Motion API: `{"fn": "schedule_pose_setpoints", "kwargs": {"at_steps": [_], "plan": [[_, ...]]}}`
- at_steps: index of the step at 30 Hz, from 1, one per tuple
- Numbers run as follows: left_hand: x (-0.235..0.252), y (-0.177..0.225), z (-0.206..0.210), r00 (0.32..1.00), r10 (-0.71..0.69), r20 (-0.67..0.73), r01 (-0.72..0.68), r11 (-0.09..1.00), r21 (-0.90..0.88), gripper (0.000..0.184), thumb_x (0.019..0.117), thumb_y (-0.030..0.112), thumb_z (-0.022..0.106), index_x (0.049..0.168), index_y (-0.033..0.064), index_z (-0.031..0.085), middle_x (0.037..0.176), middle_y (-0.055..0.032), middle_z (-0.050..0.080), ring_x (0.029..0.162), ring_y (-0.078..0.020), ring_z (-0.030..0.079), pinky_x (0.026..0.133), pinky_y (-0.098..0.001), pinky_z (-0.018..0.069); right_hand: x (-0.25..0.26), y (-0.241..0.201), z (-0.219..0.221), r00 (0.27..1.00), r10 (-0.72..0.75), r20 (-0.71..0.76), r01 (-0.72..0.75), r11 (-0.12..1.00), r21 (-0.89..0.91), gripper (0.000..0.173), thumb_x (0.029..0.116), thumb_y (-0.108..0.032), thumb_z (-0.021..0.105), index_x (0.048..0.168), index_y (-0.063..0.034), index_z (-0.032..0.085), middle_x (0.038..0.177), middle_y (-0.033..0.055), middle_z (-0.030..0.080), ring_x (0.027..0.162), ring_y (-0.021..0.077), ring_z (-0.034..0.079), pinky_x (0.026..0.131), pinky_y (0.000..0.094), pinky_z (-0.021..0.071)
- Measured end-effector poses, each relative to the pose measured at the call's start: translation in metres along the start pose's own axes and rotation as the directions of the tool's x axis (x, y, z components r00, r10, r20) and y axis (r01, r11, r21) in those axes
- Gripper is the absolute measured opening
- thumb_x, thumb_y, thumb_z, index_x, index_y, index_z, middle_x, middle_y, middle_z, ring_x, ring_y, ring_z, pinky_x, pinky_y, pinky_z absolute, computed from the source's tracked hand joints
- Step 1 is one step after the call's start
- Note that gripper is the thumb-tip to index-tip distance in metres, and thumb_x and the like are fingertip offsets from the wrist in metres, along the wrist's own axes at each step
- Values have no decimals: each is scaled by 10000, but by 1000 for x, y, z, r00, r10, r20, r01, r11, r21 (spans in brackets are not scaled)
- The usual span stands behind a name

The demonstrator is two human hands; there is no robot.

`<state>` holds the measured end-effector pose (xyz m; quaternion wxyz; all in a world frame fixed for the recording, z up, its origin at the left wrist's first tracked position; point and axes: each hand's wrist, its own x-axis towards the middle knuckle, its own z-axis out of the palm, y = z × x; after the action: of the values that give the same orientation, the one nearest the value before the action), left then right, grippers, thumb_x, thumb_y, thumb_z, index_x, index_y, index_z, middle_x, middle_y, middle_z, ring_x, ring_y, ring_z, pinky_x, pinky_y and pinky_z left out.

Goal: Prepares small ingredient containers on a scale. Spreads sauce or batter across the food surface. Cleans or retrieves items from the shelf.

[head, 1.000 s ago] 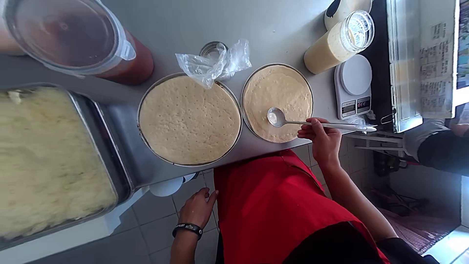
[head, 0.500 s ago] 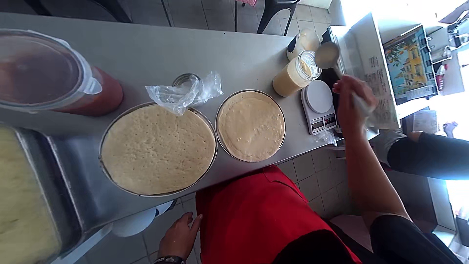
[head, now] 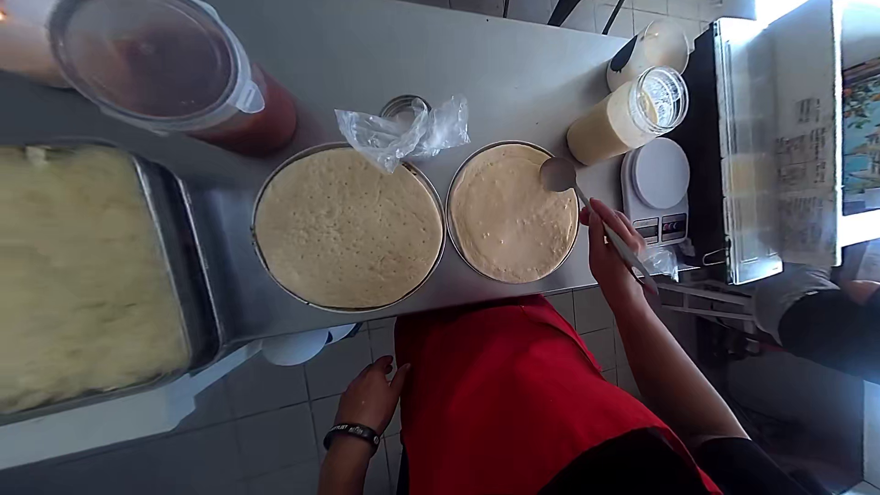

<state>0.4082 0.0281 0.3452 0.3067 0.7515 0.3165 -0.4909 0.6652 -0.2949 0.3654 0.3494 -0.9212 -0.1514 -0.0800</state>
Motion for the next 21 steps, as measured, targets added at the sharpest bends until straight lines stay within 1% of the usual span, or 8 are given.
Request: {"fn": "schedule_pose_setpoints", "kwargs": {"at_steps": [2, 6, 10, 11, 13, 16, 18, 21], "plan": [[-1, -2, -1, 1000, 0, 5, 0, 1000, 5, 561, 1062, 419, 537, 1427, -7, 553, 1354, -204, 643, 1279, -370, 605, 1105, -577, 422, -3, 6, 4, 1000, 16, -11, -16, 1000, 16, 286, 1053, -115, 542, 1262, 11, 693, 1072, 117, 748, 1006, 149, 721, 929, 313, 592], [2, -5, -4, 1000, 4, -7, -3, 1000, 9, 561, 1059, 412, 548, 1421, -15, 553, 1348, -212, 643, 1263, -375, 614, 1096, -584, 427, -25, -9, 11, 999, -1, 40, 0, 999, 32, 273, 1037, -87, 543, 1237, 15, 698, 1059, 122, 748, 963, 174, 734, 882, 354, 615], [2, -4, -9, 1000, 12, -19, -12, 1000, 11, 550, 1061, 405, 545, 1421, -11, 554, 1349, -213, 642, 1256, -378, 616, 1091, -584, 429, -50, -30, 20, 996, -30, 81, 20, 993, 119, 254, 1008, -85, 571, 1185, 14, 724, 1018, 90, 763, 925, 136, 735, 842, 308, 618], [2, -4, -10, 1000, 14, -22, -14, 1000, 5, 551, 1060, 404, 547, 1421, -13, 553, 1347, -216, 642, 1258, -379, 614, 1094, -583, 427, -53, -35, 22, 995, 7, 95, -24, 983, 179, 246, 1008, -83, 573, 1173, 15, 726, 994, 75, 767, 900, 124, 739, 827, 304, 628], [4, -4, -11, 1000, 15, -19, -15, 1000, 3, 559, 1058, 409, 550, 1424, -14, 549, 1348, -215, 641, 1260, -379, 613, 1097, -584, 424, -56, -47, 22, 972, 176, 153, -220, 909, 355, 229, 1026, -72, 562, 1165, 33, 710, 952, 72, 776, 843, 143, 763, 796, 332, 661], [6, -3, -13, 1000, 17, -8, -17, 1000, 11, 561, 1058, 410, 549, 1427, -13, 547, 1350, -208, 642, 1256, -381, 616, 1095, -588, 425, -43, -62, 12, 855, 439, 276, -514, 646, 564, 241, 1061, -71, 494, 1172, 55, 668, 916, 118, 778, 806, 214, 777, 786, 386, 670], [8, -3, -14, 1000, 21, -7, -21, 1000, 7, 556, 1057, 405, 553, 1425, -12, 550, 1350, -212, 641, 1252, -375, 619, 1095, -581, 429, -30, -65, -3, 817, 481, 317, -563, 549, 617, 256, 1070, -75, 462, 1167, 51, 664, 909, 131, 774, 803, 228, 775, 782, 402, 667], [12, -4, -12, 999, 41, -25, -41, 999, 21, 547, 1054, 404, 560, 1407, -13, 569, 1333, -213, 653, 1249, -377, 622, 1088, -589, 432, -6, -65, -36, 861, 434, 267, -497, 599, 628, 270, 1071, -86, 449, 1176, 33, 668, 929, 115, 778, 820, 223, 776, 793, 402, 667]]}}
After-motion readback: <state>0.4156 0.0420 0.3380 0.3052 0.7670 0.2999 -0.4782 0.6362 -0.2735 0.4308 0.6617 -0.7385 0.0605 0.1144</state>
